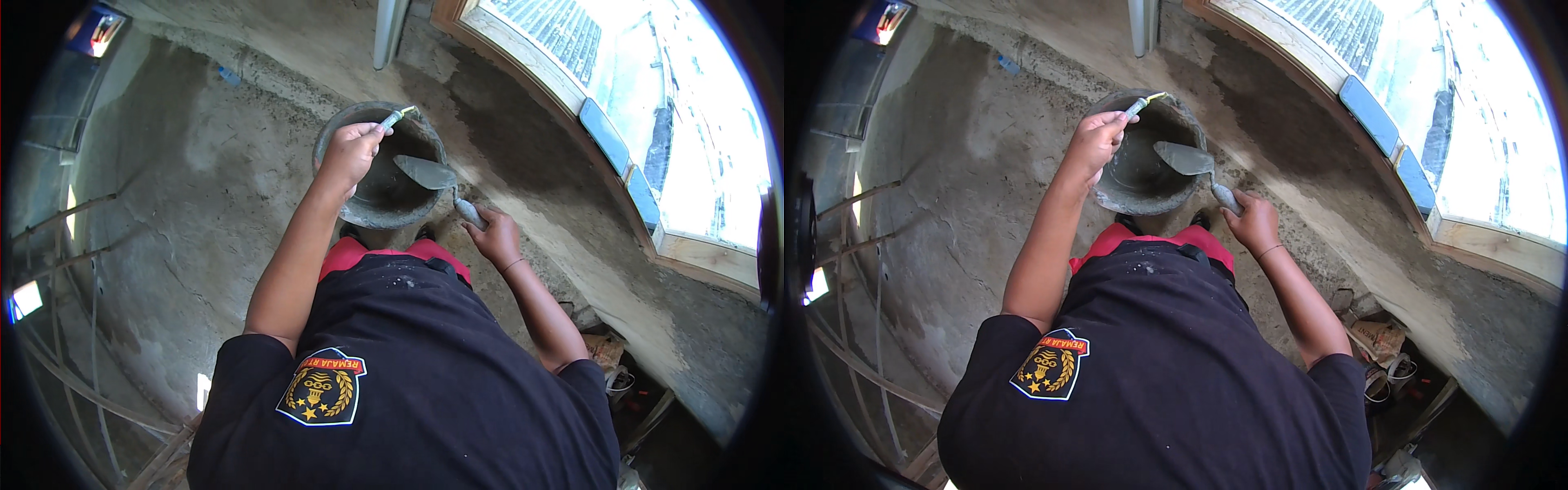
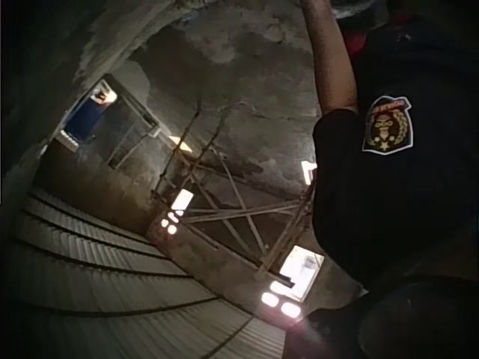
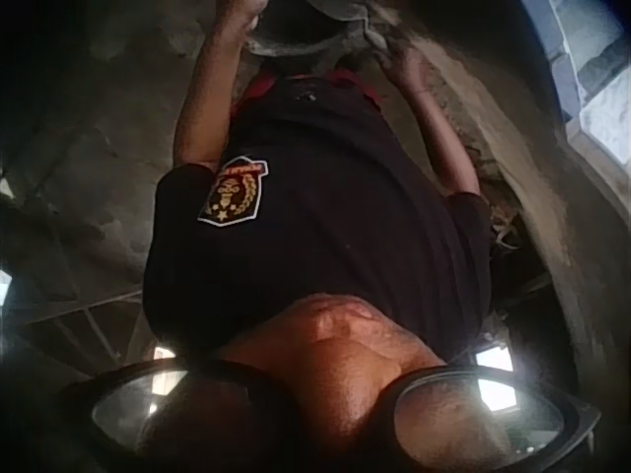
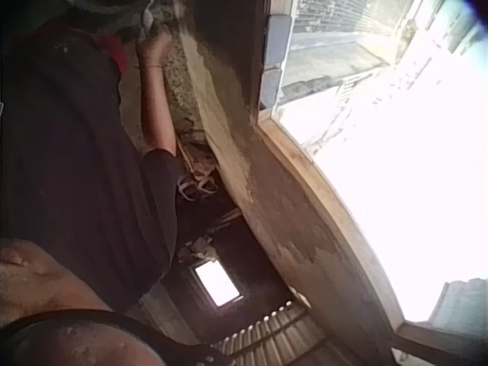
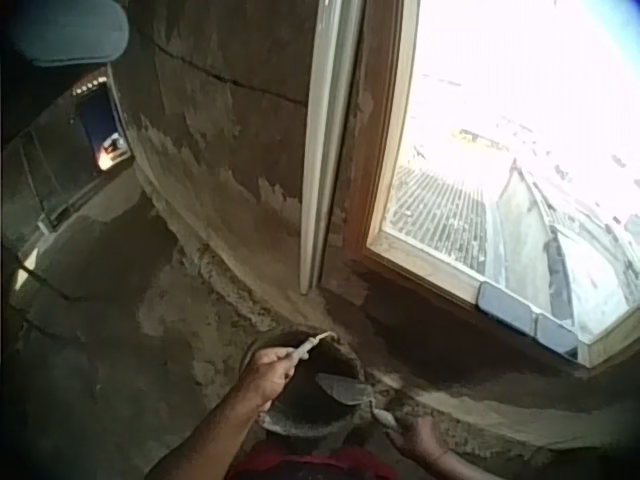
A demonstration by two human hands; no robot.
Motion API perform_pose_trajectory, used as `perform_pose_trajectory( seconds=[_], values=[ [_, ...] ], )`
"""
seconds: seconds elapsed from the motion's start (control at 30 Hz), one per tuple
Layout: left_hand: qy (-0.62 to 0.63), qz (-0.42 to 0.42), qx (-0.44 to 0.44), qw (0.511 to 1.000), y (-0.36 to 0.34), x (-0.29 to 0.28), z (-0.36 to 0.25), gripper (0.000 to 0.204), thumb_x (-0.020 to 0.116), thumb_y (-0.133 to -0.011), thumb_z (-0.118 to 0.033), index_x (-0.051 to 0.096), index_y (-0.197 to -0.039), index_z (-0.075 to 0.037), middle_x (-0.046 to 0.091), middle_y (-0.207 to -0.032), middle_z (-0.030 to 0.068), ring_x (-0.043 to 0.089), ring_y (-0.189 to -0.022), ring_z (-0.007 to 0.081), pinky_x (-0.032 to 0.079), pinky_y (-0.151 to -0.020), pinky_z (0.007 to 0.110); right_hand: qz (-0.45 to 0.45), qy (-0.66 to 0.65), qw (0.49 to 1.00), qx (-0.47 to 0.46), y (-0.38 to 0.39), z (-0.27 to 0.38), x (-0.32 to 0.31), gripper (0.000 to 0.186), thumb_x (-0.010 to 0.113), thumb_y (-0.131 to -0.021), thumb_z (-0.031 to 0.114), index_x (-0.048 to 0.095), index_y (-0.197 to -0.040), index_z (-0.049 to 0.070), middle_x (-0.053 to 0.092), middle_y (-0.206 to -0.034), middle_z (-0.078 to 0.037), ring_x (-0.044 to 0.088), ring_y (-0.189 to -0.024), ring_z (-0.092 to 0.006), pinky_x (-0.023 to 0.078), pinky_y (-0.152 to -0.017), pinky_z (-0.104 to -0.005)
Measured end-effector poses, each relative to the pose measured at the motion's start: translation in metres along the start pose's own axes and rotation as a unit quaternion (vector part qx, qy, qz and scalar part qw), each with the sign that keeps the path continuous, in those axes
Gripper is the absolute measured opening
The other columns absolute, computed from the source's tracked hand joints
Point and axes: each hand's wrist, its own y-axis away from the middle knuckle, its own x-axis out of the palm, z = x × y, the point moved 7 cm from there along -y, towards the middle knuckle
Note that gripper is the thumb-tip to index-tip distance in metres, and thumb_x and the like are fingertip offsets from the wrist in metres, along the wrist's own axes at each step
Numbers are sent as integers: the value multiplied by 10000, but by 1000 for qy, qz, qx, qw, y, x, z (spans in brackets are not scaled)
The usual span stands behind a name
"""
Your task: The person scoops mortar from a bucket using a trowel and applies it onto the wall.
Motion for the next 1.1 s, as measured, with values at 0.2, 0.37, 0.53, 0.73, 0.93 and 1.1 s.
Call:
perform_pose_trajectory(
  seconds=[0.2,0.37,0.53,0.73,0.93,1.1],
  values=[
    [-3,-5,-7,1000,-5,8,3,220,498,-922,-168,613,-1000,3,390,-594,-84,277,-451,-5,195,-414,165,-37,-23,999,18,-4,-16,-8,348,705,-692,261,660,-1004,114,638,-816,-124,619,-758,-317,493,-655,-406],
    [5,-17,-18,1000,-6,13,10,222,491,-926,-169,609,-1002,3,380,-591,-90,269,-452,-4,192,-414,166,-47,-40,998,14,0,-28,-9,363,707,-702,280,656,-1007,91,647,-865,-131,621,-782,-320,497,-672,-395],
    [18,-30,-15,999,-9,16,17,229,485,-927,-167,609,-1011,6,370,-587,-87,266,-457,-3,187,-417,165,-45,-13,998,29,2,-43,-7,372,709,-703,295,655,-1007,86,647,-882,-133,622,-790,-317,498,-679,-393],
    [28,-44,-29,998,-9,17,30,229,484,-925,-159,615,-1013,7,360,-588,-88,272,-473,-2,185,-427,166,-43,40,997,49,1,-53,2,355,674,-734,270,623,-1027,77,636,-845,-141,618,-791,-323,496,-686,-411],
    [53,-65,-22,996,-18,15,57,203,505,-918,-147,638,-962,0,390,-619,-78,307,-531,13,244,-476,188,-27,17,998,58,-4,-74,30,346,642,-741,292,605,-1009,76,637,-877,-165,616,-815,-344,494,-713,-432],
    [70,-88,-18,994,-17,22,84,217,502,-920,-151,637,-981,8,384,-611,-81,313,-534,11,251,-481,191,21,8,992,125,-15,-98,54,408,661,-733,392,611,-1011,99,648,-846,-167,623,-802,-353,495,-704,-438]
  ],
)
